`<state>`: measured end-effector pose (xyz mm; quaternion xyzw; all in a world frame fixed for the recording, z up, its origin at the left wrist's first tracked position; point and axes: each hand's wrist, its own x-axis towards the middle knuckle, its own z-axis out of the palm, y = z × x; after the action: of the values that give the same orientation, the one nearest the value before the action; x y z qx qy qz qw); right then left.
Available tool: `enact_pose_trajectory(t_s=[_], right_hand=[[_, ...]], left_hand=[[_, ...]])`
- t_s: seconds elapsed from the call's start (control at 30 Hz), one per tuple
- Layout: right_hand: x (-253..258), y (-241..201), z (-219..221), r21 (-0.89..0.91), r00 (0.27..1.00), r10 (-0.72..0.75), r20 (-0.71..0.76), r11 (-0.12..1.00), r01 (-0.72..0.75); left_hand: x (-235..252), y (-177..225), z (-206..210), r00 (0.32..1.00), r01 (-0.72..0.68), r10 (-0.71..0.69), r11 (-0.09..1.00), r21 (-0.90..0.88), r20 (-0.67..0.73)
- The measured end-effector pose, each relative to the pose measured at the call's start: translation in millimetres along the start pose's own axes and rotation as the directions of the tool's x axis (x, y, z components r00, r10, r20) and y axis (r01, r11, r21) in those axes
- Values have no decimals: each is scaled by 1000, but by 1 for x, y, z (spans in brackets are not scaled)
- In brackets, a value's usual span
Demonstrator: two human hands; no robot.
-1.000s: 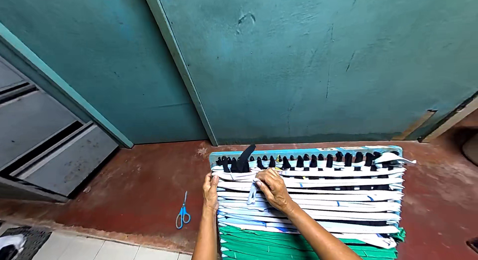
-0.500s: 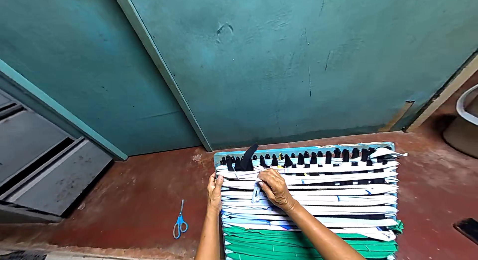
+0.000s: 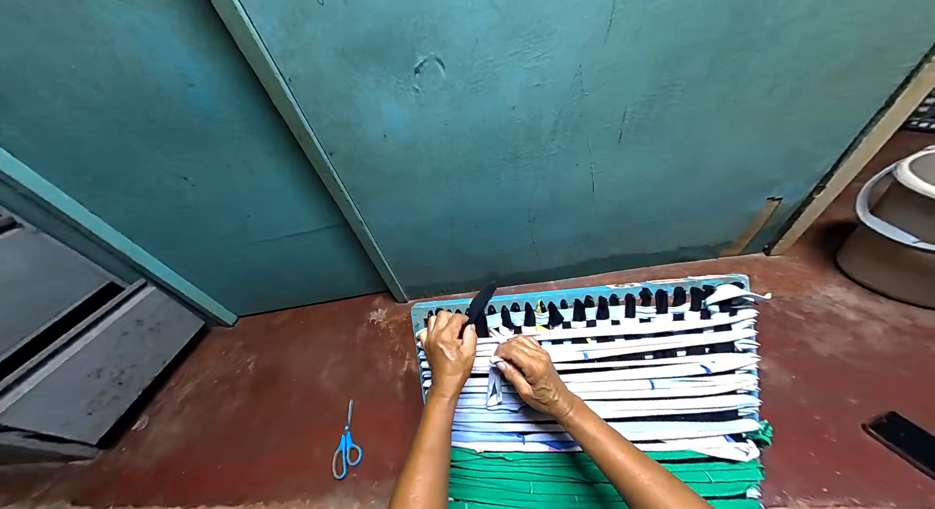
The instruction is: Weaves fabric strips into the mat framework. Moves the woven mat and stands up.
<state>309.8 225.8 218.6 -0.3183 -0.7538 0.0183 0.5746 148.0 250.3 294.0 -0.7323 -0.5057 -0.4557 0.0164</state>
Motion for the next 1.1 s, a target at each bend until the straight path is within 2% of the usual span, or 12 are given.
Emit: enact_pose_trajectory(t_s=[0.07,0.13,0.23,0.33,0.5,0.67,0.73,0.8,0.87,0.93,1.0,1.1], right_hand=[[0,0,-1,9,1000,0,9,1000,-1],[0,-2,0,4,1000,8,14,1000,-8],[2,-6,2,-23,1000,10,17,1000,-9],[4,-11,3,-62,1000,-18,25,998,19],[11,-17,4,-105,998,-43,47,993,48],[31,-33,2,-256,953,95,287,966,-19],[35,-37,3,-311,933,151,327,949,-45],[34,-39,3,-333,910,194,366,940,-67],[33,-42,3,-333,885,228,405,939,-89],[31,-42,3,-337,892,221,395,938,-83],[28,-40,5,-341,909,198,367,938,-66],[25,-38,8,-335,930,166,328,941,-49]], left_hand=[[-1,-8,-14,996,84,-91,949,-303,-10],[0,-13,-30,981,152,-194,800,-580,-11],[-1,-16,-46,925,266,-377,575,-773,38],[-2,-17,-60,878,334,-470,462,-822,92],[-12,-30,-72,870,342,-481,433,-834,107],[-10,-52,-75,676,439,-716,203,-876,173],[-8,-61,-71,598,497,-776,165,-852,198],[-11,-68,-62,539,622,-817,223,-750,204],[-18,-70,-54,544,748,-804,335,-573,240],[-29,-69,-52,669,729,-714,577,-368,206],[-35,-61,-64,826,562,-559,803,-199,77],[-36,-23,-81,904,354,-333,935,31,-268]])
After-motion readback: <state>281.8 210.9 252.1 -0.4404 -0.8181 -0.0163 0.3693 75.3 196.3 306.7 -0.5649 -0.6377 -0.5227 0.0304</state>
